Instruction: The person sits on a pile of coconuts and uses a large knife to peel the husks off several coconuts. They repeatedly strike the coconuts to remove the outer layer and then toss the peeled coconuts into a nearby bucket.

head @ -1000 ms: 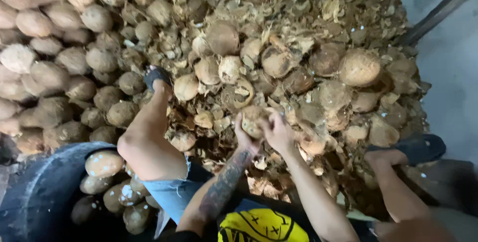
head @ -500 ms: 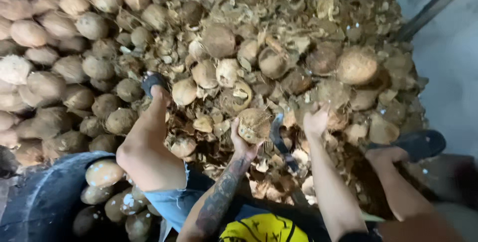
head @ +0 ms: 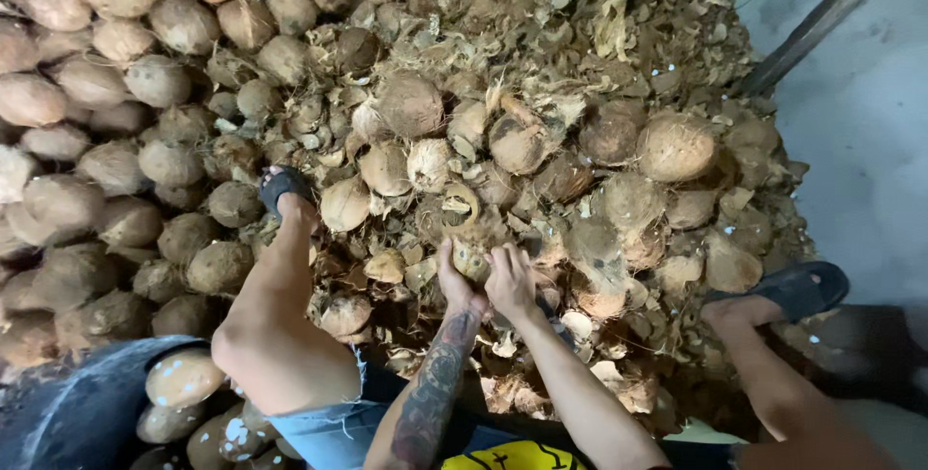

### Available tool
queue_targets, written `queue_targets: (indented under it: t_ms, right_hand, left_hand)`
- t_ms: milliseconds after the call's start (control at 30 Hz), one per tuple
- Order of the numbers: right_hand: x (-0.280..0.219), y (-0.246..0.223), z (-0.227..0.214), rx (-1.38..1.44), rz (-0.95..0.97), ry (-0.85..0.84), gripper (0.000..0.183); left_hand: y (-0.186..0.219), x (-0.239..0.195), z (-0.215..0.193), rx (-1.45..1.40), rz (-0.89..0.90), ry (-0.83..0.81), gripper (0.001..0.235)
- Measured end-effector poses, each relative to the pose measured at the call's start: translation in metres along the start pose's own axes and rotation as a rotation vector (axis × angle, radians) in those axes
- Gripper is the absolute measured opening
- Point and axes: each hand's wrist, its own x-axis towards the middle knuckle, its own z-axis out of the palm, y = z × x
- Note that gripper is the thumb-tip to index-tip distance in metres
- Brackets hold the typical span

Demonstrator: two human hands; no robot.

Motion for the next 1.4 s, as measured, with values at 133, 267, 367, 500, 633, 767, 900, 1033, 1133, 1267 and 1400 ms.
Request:
queue_targets:
  t_ms: [133, 267, 367, 500, 633, 767, 900, 1033, 1133, 1267, 1400]
  right_hand:
    - [0.056, 0.053, -0.007, -0.022, 0.173, 0.147, 0.023]
    - [0.167, 0.113, -0.024, 0.105, 0.285, 0.373, 0.020]
    - [0.230, 0.130, -0.033, 0.186, 0.145, 0.254, 0.012]
    - [0.268, 0.161, 0.037, -1.211, -0.145, 0.071, 0.035]
    - [0.241, 0.138, 0.030, -0.137, 0.297, -0.844, 0.059]
    - [0.224, 0.131, 0.005, -0.057, 0.303, -0.682, 0.061]
    - [0.126, 0.109, -0.036, 0.100, 0.042, -0.048, 0.003]
    - [-0.058, 0.093, -0.046, -0.018, 0.662, -0.745, 0.046]
    - [-0.113, 0.080, -0.064, -0.148, 0.891, -1.113, 0.068]
    - [-0.112, 0.089, -0.041, -0.168, 0.782, -1.147, 0.072]
    - [-0.132, 0.103, -0.013, -0.331, 0.780, -1.286, 0.073]
  left_hand:
    - [0.018, -0.034, 0.024, -0.006, 0.038, -0.016, 0.065]
    - [0.054, -0.013, 0.023, -0.109, 0.054, -0.020, 0.072]
    - [0.053, -0.003, 0.012, -0.083, 0.057, -0.012, 0.075]
    - [0.041, -0.022, 0.016, -0.117, -0.040, -0.013, 0.079]
    - [0.027, -0.002, -0.007, -0.036, -0.124, -0.171, 0.087]
    - [0.036, -0.016, -0.006, 0.065, -0.118, -0.189, 0.088]
    - [0.059, -0.025, 0.009, 0.456, -0.072, -0.155, 0.097]
    - [0.067, -0.019, 0.023, 0.207, -0.105, -0.165, 0.085]
    - [0.069, -0.052, 0.017, 0.253, -0.075, -0.157, 0.074]
    - [0.062, -0.091, 0.009, 0.394, 0.043, -0.169, 0.080]
    - [0.077, -0.049, -0.022, 0.301, -0.135, -0.236, 0.076]
